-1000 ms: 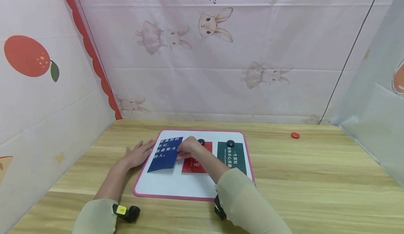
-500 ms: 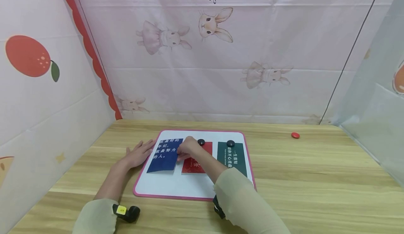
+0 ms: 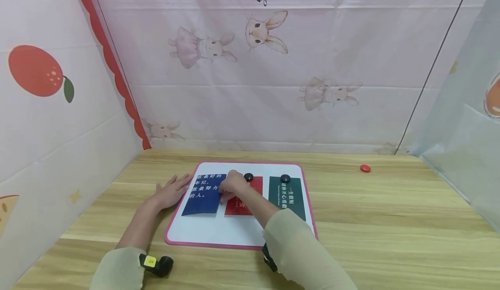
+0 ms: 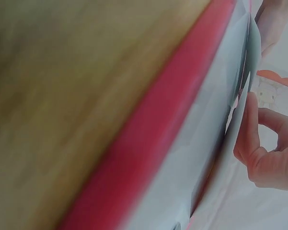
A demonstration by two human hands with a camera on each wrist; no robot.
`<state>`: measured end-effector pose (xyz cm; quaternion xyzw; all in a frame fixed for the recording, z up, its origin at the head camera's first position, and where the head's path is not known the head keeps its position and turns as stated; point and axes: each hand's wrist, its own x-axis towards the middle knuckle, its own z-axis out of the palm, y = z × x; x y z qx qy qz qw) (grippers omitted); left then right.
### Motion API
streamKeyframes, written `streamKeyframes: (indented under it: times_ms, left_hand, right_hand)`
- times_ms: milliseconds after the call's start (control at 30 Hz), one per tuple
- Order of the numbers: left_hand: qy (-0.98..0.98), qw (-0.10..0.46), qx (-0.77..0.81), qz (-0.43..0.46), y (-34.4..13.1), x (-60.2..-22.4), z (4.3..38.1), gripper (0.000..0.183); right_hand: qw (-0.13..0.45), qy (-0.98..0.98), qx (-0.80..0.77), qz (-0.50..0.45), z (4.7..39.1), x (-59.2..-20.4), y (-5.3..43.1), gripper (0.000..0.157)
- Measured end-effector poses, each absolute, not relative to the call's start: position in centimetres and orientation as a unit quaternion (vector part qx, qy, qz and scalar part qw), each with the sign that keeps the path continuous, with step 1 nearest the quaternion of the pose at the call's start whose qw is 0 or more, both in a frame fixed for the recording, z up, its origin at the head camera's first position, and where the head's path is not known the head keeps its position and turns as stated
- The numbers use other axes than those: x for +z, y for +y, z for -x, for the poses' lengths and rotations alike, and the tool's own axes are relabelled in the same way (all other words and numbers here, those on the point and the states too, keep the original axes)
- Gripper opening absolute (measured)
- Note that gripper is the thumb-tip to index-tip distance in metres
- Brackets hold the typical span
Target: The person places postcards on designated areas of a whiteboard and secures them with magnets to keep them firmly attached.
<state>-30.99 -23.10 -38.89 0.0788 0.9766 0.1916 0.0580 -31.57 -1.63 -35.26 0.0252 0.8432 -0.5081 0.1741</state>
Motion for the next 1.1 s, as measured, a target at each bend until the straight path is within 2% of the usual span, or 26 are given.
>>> streamKeyframes:
  times_ms: [1100]
  left_hand:
    - [0.976,0.058,0.192,-0.081,-23.16,-39.02,31.12,0.049]
  right_hand:
    - [0.192,0.828,-0.527,-0.011,30.97,-34.72,-0.75,0.020]
